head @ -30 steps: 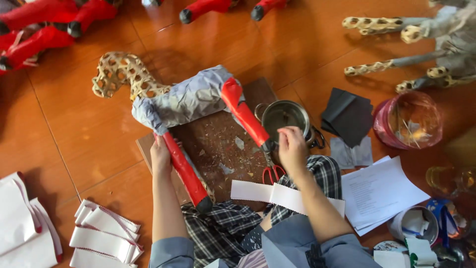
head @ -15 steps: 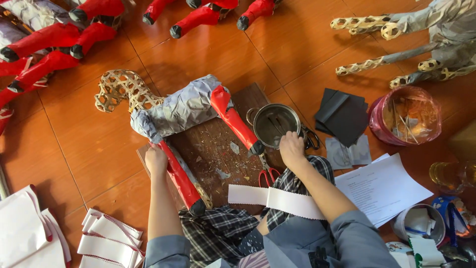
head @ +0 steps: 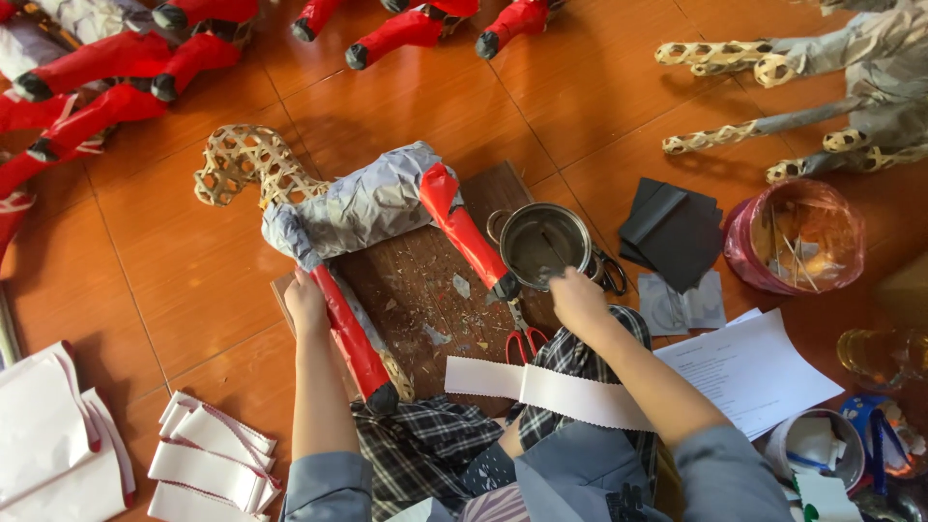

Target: Decorating a paper mache giraffe with colored paper strips and glue.

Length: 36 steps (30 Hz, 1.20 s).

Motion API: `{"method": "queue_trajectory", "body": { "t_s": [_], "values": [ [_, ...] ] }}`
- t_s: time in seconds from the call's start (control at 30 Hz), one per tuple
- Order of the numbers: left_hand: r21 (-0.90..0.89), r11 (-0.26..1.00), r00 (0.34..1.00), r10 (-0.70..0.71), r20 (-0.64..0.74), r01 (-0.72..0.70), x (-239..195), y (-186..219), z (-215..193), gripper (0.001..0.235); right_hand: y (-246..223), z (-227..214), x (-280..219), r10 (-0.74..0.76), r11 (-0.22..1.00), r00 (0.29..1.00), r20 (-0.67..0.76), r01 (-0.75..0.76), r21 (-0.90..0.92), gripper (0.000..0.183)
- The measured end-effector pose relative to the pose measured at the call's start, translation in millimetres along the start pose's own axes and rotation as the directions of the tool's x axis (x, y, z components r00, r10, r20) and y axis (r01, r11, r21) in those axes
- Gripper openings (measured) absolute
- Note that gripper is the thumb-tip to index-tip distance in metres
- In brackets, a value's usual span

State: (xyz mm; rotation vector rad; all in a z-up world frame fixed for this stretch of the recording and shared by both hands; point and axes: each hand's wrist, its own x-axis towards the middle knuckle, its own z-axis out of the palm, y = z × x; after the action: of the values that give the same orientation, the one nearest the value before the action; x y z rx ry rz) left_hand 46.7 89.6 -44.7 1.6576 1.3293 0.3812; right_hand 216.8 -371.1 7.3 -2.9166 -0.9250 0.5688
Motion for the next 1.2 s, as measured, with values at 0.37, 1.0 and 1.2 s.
{"method": "queue_trajectory", "body": {
  "t_s": [0.37, 1.0, 1.2],
  "values": [
    [-0.883, 0.469, 0.996, 0.063, 0.067, 0.03, 18, -46, 19, 0.062, 30, -41, -41, 0.157, 0.553, 0.988, 0.001, -0.089, 0.829, 0.033],
    [-0.974, 0.122, 0.979, 0.038, 0.198, 0.192, 45, -100, 68, 0.084, -297, -67, 9, -0.555, 0.815, 0.828, -0.083, 0.561, 0.144, 0.043],
    [-0.964, 0.054, 0.965, -0.013, 0.261, 0.262, 11, -51, 29, 0.077, -301, -78, -6, -0.558, 0.811, 0.829, -0.027, 0.552, 0.197, 0.053]
  ]
}}
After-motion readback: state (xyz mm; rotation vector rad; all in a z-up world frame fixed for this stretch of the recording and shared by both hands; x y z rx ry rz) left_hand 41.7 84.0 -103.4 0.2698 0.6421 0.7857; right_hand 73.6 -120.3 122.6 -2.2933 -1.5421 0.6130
